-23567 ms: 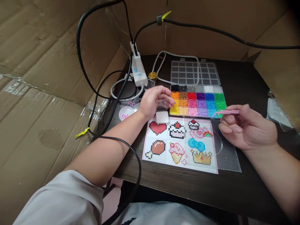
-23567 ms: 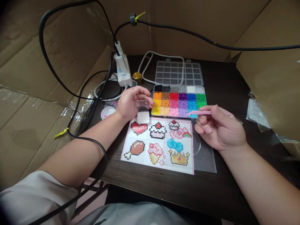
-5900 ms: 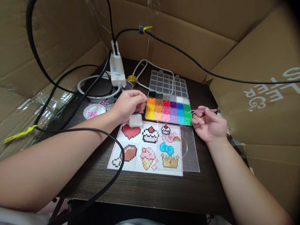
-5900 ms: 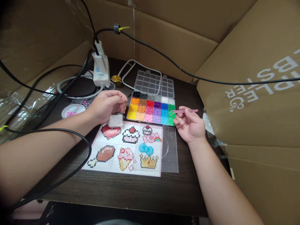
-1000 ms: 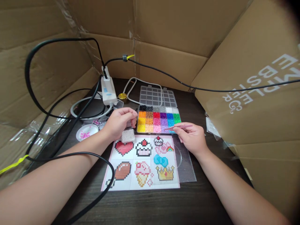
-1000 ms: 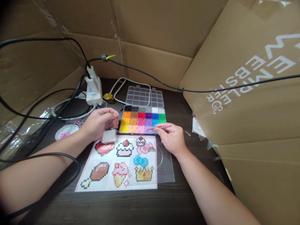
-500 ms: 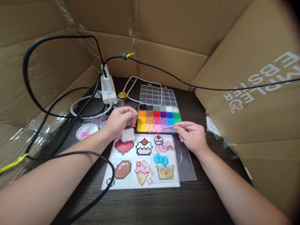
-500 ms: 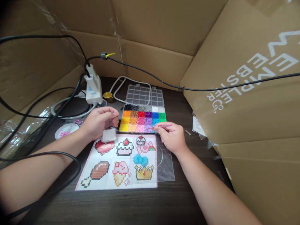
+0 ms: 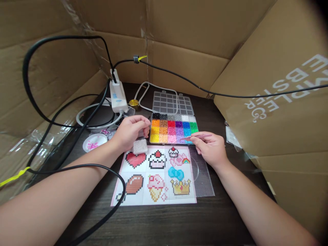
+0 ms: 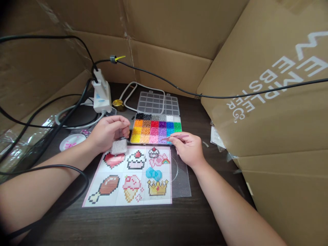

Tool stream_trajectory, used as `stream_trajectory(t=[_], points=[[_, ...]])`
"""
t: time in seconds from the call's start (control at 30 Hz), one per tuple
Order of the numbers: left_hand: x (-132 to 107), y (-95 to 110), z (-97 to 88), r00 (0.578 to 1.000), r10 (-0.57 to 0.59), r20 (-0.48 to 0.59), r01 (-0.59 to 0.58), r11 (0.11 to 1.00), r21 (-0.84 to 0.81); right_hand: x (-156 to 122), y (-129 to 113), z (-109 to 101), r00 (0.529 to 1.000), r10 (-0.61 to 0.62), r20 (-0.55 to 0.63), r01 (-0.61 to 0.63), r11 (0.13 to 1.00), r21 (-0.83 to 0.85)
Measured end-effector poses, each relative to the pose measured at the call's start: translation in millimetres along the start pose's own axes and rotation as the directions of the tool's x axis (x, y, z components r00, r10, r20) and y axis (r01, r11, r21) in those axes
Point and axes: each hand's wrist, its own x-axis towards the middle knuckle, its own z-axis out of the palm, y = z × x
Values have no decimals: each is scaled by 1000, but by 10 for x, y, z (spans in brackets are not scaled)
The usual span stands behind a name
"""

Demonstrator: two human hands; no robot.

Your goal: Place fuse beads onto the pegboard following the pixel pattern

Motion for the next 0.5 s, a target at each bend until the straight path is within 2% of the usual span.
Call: stream_trajectory(t=[0.5], points=[[-26,31,4,1000,-8,2,8,1000,-11,-12,11,-12,999,-25,21,26,999,-24]])
